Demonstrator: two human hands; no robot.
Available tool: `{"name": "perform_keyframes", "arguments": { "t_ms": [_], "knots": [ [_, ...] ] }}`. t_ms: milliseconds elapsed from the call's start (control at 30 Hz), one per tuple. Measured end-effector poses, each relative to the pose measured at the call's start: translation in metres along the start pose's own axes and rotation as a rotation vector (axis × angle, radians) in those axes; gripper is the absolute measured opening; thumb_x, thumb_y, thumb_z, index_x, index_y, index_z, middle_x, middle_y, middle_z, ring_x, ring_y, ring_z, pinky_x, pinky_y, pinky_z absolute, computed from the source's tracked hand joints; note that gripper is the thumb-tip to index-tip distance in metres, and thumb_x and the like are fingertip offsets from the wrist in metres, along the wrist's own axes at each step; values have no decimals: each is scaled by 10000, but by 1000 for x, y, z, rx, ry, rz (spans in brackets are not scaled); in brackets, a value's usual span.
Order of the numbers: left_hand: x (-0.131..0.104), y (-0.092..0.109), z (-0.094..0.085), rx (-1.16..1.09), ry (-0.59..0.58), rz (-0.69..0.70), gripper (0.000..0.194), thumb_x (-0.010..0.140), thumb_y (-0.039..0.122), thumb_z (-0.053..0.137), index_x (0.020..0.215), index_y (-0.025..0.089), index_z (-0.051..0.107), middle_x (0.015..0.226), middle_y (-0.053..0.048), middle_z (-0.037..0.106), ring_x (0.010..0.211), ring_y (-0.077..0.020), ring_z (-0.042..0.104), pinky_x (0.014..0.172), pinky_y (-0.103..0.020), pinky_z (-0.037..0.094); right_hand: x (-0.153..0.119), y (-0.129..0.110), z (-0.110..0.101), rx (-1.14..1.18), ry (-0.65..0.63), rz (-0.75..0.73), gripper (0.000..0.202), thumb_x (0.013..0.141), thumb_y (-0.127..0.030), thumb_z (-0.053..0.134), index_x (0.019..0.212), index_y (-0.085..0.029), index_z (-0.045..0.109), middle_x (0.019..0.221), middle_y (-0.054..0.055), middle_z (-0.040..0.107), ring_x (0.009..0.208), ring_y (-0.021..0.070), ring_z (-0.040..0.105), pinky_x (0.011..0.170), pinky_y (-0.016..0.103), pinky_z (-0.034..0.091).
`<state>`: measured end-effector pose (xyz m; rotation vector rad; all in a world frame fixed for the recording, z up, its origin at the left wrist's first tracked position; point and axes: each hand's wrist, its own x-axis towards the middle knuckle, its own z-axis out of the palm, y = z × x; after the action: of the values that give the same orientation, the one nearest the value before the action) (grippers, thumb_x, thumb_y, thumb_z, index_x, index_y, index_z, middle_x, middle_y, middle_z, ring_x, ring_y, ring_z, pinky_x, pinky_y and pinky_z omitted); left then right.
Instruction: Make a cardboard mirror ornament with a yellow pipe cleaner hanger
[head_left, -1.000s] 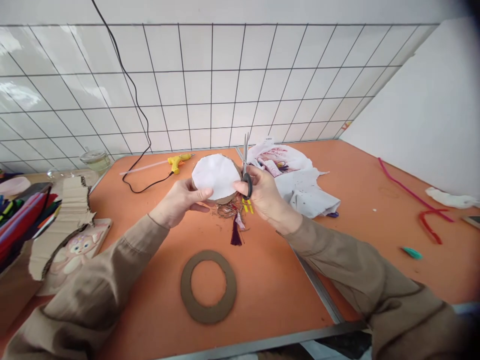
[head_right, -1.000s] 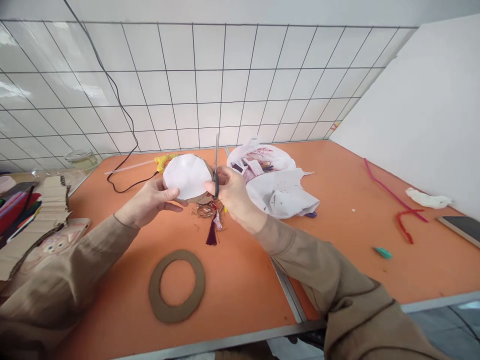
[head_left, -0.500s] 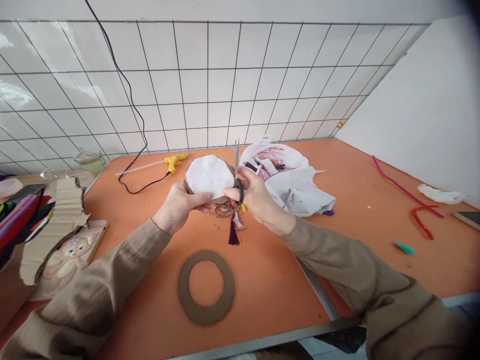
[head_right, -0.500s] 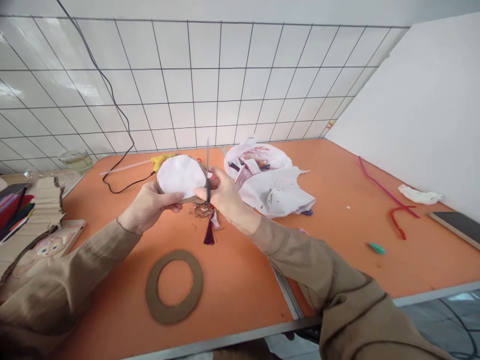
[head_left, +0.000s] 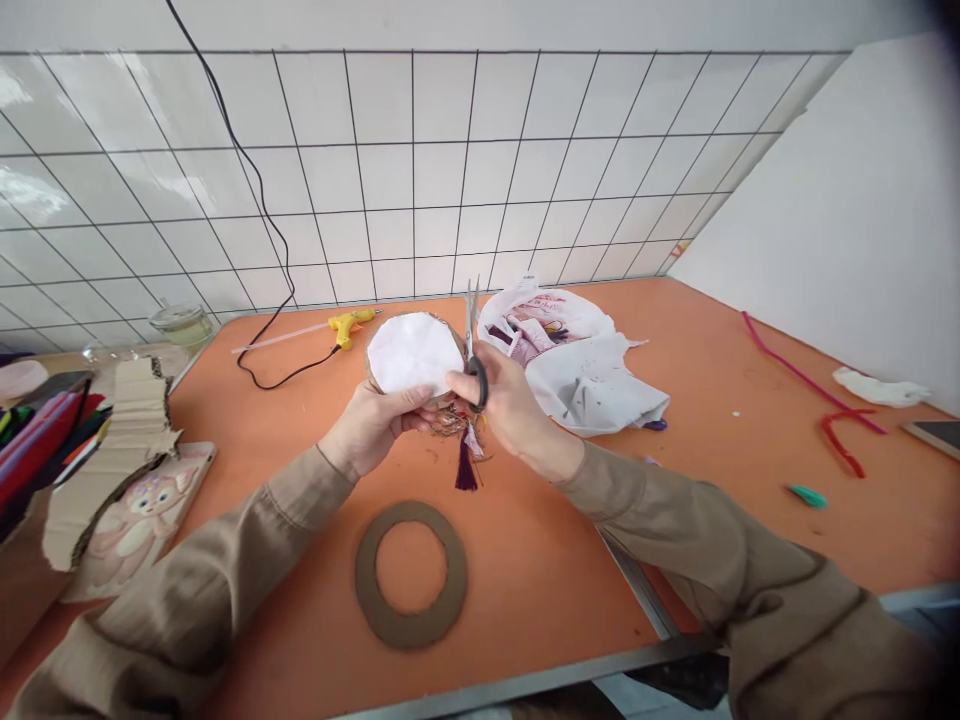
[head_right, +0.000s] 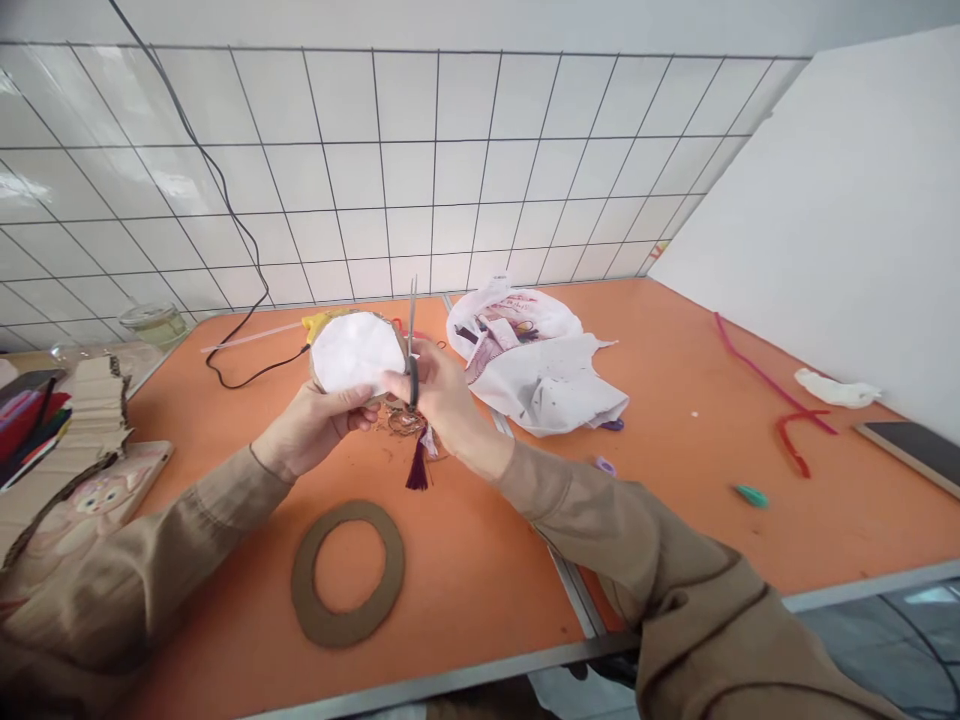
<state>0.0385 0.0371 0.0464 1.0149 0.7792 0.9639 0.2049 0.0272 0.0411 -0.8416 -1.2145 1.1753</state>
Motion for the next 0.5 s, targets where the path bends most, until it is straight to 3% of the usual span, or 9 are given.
{"name": "perform_keyframes", "arguments": {
  "t_ms": [100,233,367,433,500],
  "knots": [
    [1,5,-3,15,-6,-25,371,543,281,934,790,100,724,619,-38,676,517,-105,598,488,-204,496,3,-1,-3,26,-21,1,269,707,-342,736,760,-207,510,660,-43,557,579,107,510,487,236,392],
    [2,8,-8,54,-48,-61,371,538,338,934,722,105,712,596,-51,673,504,-117,593,459,-212,488,7,-4,-6,8,23,59,321,581,-275,792,704,-207,504,603,-72,503,515,93,480,441,228,354],
    [7,12,-17,23,-14,-6,463,633,505,851,904,144,750,814,-87,737,645,-175,658,482,-251,532,8,-7,-8,-4,3,141,271,567,-263,760,693,-190,533,597,-66,515,502,87,472,456,232,348],
    [10,15,-23,28,34,27,436,663,476,833,952,160,751,873,-77,734,691,-174,661,512,-256,547,8,-9,-9,-40,-32,140,254,554,-237,751,675,-183,535,593,-69,500,520,82,458,488,234,361],
    [12,19,-28,82,72,38,348,645,395,849,858,141,743,749,-48,688,605,-143,613,482,-244,519,8,-11,-10,-89,-82,113,245,541,-214,743,663,-183,533,595,-73,482,554,85,451,521,235,370]
  ]
}}
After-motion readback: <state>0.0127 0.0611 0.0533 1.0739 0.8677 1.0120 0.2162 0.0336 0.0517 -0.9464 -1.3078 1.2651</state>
